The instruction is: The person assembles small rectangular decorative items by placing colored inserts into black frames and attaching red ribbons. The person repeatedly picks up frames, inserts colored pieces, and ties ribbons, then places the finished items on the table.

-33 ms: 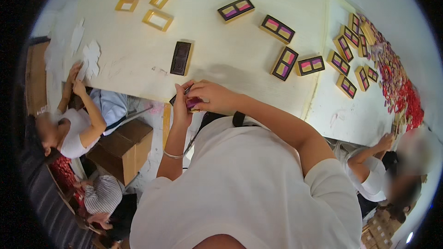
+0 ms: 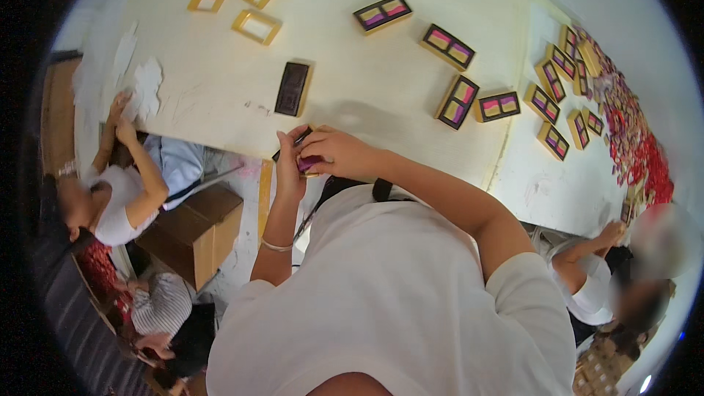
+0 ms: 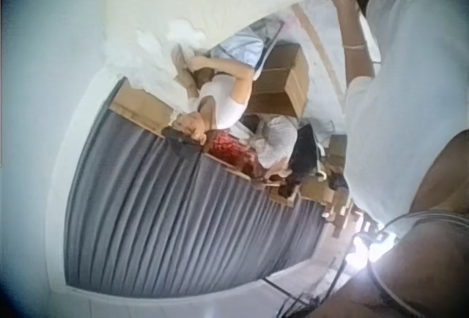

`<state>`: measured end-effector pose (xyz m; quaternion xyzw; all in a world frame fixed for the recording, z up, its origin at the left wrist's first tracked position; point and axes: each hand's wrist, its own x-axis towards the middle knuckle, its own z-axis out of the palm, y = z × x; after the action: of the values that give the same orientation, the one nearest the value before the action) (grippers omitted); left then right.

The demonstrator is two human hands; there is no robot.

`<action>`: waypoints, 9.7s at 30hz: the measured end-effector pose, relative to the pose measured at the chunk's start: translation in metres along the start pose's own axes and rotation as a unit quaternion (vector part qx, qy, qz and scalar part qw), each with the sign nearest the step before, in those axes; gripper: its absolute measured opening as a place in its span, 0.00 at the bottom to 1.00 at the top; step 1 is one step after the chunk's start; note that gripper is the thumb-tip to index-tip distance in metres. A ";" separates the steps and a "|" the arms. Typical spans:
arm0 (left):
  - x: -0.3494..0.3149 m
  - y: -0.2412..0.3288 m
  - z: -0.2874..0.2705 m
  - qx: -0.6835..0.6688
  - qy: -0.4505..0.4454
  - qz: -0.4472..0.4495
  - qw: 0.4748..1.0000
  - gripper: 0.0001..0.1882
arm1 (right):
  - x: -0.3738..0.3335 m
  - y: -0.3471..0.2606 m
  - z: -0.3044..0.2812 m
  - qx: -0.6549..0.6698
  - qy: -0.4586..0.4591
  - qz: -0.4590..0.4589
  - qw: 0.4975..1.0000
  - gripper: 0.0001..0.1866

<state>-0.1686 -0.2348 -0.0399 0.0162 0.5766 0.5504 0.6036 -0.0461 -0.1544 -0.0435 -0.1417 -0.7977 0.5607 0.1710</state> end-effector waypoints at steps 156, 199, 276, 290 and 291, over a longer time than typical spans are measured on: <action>0.036 -0.029 0.051 0.286 -0.222 -0.006 0.932 0.24 | -0.121 0.041 -0.014 -0.131 0.330 0.156 0.922 0.11; 0.104 -0.078 0.151 0.733 -0.078 0.451 0.504 0.33 | -0.207 0.040 -0.013 -0.186 0.464 0.316 0.806 0.05; 0.083 -0.574 1.004 -0.014 -0.492 -0.360 0.793 0.33 | -0.848 0.245 -0.741 -0.322 0.521 0.590 0.527 0.33; 0.047 -0.525 0.964 -0.044 -0.439 -0.325 0.836 0.19 | -0.750 0.185 -0.663 -0.117 0.820 0.211 0.519 0.14; 0.041 -0.510 0.957 -0.037 -0.437 -0.312 0.843 0.18 | -0.733 0.174 -0.656 -0.157 0.819 0.180 0.521 0.13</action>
<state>0.8328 0.1817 -0.0814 0.0518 0.2073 0.2902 0.9328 0.9036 0.1521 -0.0855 -0.7034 -0.3380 0.0819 0.6199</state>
